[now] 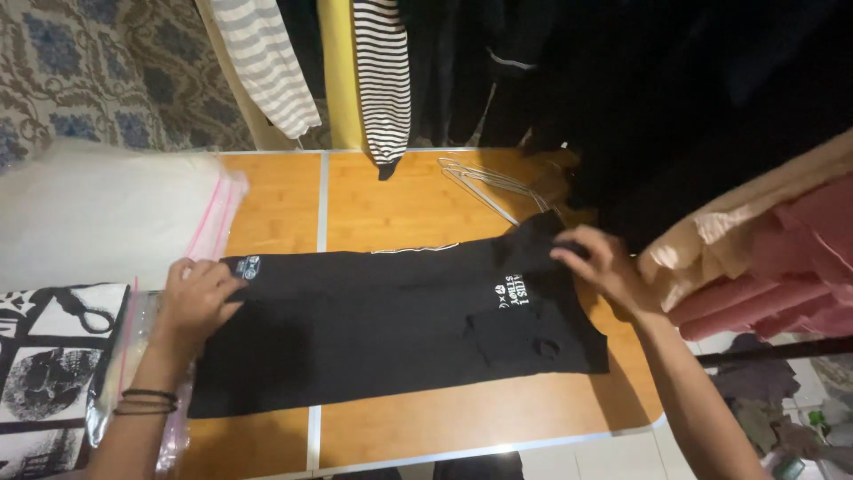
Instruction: The person takes a black t-shirt from a clothing rack and places it on a wooden table. They smooth out the shirt, fold the sleeves inward, fold the sides toward the center, and then fold the bottom up to create a compact rectangle.
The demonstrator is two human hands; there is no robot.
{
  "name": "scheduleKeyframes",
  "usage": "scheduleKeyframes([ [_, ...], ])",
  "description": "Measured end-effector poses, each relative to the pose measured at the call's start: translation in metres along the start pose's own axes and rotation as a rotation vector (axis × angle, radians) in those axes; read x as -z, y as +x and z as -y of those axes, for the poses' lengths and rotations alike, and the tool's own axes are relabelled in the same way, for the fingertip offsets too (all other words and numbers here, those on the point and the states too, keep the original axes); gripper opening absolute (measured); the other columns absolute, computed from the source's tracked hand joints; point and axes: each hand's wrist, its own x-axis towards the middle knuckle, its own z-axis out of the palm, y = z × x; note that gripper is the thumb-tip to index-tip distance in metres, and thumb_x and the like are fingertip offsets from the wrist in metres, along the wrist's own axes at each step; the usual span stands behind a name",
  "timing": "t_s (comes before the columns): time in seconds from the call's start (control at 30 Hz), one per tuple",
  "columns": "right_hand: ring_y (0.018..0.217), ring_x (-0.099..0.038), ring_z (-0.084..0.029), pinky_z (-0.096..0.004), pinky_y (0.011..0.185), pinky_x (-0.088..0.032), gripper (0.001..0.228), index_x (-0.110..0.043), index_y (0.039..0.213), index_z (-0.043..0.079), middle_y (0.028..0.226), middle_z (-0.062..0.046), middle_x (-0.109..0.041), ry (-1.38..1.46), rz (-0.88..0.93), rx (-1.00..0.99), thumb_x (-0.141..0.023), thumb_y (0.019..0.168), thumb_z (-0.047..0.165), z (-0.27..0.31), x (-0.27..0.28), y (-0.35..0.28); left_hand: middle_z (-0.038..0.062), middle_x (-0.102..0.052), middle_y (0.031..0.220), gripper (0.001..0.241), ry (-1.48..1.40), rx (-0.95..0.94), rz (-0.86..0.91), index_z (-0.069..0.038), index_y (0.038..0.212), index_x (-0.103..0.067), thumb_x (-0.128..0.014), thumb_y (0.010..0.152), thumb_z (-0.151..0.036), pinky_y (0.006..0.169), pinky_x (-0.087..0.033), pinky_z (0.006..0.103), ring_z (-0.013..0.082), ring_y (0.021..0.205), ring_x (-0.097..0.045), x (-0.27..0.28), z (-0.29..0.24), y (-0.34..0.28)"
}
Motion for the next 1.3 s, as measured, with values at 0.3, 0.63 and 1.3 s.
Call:
scheduleKeyframes([
  [0.3,0.079,-0.072,-0.025,-0.038,0.071,-0.055,0.031,-0.073,0.099,0.006,0.086,-0.011,-0.076,0.11,0.476,-0.175,-0.08,0.083,0.03,0.012,-0.012,-0.061,0.007,-0.068,0.099,0.037,-0.081,-0.126,0.112,-0.01,0.109,-0.071,-0.077,0.072,-0.007,0.086,-0.054,0.041,0.0271,0.096,-0.066,-0.065,0.012,-0.06],
  [0.63,0.097,-0.073,-0.028,-0.042,0.085,-0.056,0.045,-0.076,0.105,0.011,0.102,-0.009,-0.077,0.006,0.554,-0.415,-0.066,0.09,0.053,0.004,-0.027,-0.069,0.01,-0.066,0.098,0.047,-0.206,-0.018,0.184,-0.009,0.113,-0.069,-0.073,0.067,-0.018,0.086,-0.054,0.0451,0.032,0.093,-0.066,-0.017,-0.012,-0.042],
  [1.3,0.086,-0.068,-0.028,-0.039,0.081,-0.054,0.042,-0.074,0.11,0.0,0.098,-0.012,-0.074,0.744,-0.104,-1.121,-0.07,0.095,0.039,-0.141,-0.114,0.012,0.036,-0.064,0.117,0.069,-0.15,0.925,0.284,0.012,0.125,-0.052,-0.061,0.098,-0.05,0.092,-0.049,0.0596,0.0505,0.107,-0.065,-0.096,-0.008,-0.013],
])
